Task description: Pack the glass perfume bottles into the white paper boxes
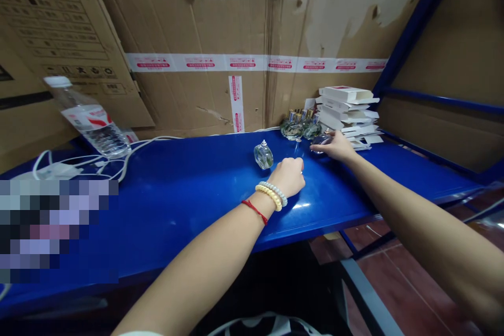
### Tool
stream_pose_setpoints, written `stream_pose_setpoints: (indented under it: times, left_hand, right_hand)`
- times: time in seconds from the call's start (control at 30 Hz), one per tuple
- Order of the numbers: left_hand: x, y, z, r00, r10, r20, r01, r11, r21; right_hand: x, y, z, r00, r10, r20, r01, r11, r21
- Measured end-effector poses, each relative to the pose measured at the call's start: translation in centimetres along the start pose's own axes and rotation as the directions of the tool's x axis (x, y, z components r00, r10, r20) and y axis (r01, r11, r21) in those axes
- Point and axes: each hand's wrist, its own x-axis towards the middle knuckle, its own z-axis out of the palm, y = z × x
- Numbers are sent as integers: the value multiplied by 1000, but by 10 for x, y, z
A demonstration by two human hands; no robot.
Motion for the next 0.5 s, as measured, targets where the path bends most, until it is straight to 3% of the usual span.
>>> stream_pose_setpoints:
  times: [0.17, 0.4, 0.5]
  left_hand:
    - [2, -3, 2, 1000, -2, -5, 2, 1000, -11]
    - [3, -6, 4, 1000, 14, -22, -15, 1000, -27]
    - [3, -6, 3, 999, -8, -44, 6, 999, -44]
  right_hand:
    - [-3, -24, 13, 993, 101, -60, -109, 984, -142]
    - [1, -30, 17, 986, 153, -71, -160, 982, -99]
    - [-11, -29, 12, 983, 105, -149, -119, 989, -86]
